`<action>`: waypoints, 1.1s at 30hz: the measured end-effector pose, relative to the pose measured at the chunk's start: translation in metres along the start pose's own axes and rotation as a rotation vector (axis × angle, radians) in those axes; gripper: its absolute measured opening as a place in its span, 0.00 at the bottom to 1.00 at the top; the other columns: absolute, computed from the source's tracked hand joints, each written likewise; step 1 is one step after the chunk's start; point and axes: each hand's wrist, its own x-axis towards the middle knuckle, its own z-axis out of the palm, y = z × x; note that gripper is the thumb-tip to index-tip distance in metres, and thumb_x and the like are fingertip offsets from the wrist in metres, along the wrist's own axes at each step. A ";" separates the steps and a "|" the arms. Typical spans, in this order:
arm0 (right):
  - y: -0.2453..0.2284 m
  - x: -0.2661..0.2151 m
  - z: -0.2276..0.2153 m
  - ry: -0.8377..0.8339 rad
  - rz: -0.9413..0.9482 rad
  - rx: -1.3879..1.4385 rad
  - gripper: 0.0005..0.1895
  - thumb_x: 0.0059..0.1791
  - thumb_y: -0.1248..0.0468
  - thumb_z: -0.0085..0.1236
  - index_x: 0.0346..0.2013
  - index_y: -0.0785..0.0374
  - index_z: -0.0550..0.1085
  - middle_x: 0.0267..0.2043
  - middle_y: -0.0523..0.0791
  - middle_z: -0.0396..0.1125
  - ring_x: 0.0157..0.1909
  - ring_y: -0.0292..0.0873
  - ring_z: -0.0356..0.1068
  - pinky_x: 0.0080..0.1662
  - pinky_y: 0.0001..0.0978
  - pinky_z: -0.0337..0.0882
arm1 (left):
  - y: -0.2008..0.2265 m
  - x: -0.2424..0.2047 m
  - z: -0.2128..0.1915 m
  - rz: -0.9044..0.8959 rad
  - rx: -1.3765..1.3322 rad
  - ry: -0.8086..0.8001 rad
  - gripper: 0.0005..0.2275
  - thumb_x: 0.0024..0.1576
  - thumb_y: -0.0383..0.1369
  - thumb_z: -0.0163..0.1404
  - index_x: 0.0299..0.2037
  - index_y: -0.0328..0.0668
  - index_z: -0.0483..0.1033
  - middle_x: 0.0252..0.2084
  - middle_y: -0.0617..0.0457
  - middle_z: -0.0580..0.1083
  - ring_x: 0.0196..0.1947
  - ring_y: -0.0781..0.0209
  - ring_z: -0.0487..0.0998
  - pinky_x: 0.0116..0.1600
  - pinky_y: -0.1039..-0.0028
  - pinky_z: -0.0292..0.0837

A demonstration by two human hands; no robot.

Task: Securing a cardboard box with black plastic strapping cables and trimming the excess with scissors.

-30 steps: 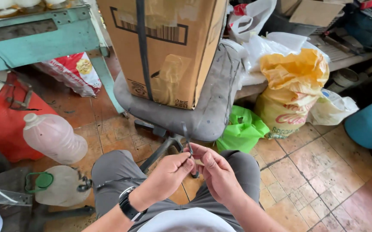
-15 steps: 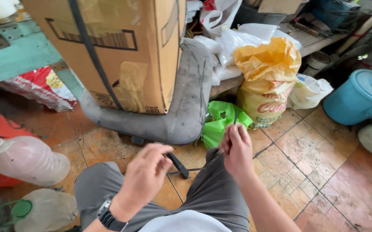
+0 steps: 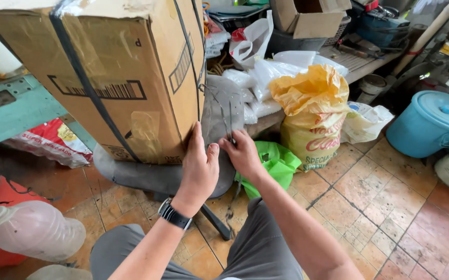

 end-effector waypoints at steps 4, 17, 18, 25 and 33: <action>-0.046 -0.044 -0.001 0.010 0.139 -0.032 0.11 0.54 0.61 0.55 0.29 0.61 0.69 0.20 0.52 0.67 0.28 0.58 0.70 0.34 0.48 0.69 | 0.005 0.025 0.017 -0.304 -0.396 -0.039 0.30 0.67 0.41 0.39 0.76 0.35 0.43 0.74 0.28 0.54 0.75 0.35 0.53 0.75 0.50 0.50; -0.047 -0.183 -0.060 -0.178 0.460 0.237 0.18 0.50 0.58 0.51 0.53 0.61 0.73 0.35 0.40 0.68 0.37 0.35 0.65 0.43 0.27 0.67 | 0.063 0.011 -0.027 -0.673 -1.121 -0.059 0.11 0.71 0.35 0.37 0.46 0.41 0.74 0.22 0.60 0.62 0.17 0.72 0.55 0.21 0.82 0.48; -0.040 -0.188 -0.070 -0.091 0.692 0.290 0.18 0.52 0.55 0.51 0.52 0.58 0.76 0.40 0.41 0.68 0.39 0.37 0.63 0.42 0.31 0.63 | 0.068 -0.002 -0.037 -0.655 -1.069 -0.076 0.11 0.71 0.36 0.37 0.44 0.41 0.72 0.21 0.62 0.58 0.17 0.72 0.51 0.20 0.81 0.45; 0.005 -0.205 -0.119 -0.015 0.720 0.027 0.13 0.55 0.64 0.50 0.42 0.65 0.83 0.17 0.43 0.55 0.19 0.38 0.52 0.23 0.30 0.51 | 0.026 -0.098 -0.095 -0.547 -0.690 -0.115 0.16 0.71 0.39 0.34 0.37 0.39 0.70 0.22 0.61 0.53 0.18 0.71 0.49 0.21 0.77 0.42; -0.075 -0.153 -0.100 -0.159 0.382 0.326 0.09 0.60 0.66 0.40 0.41 0.68 0.67 0.19 0.45 0.55 0.19 0.39 0.52 0.24 0.31 0.55 | -0.028 -0.163 -0.131 -0.488 -0.377 -0.013 0.12 0.68 0.33 0.40 0.32 0.41 0.70 0.31 0.56 0.72 0.26 0.67 0.59 0.34 0.76 0.58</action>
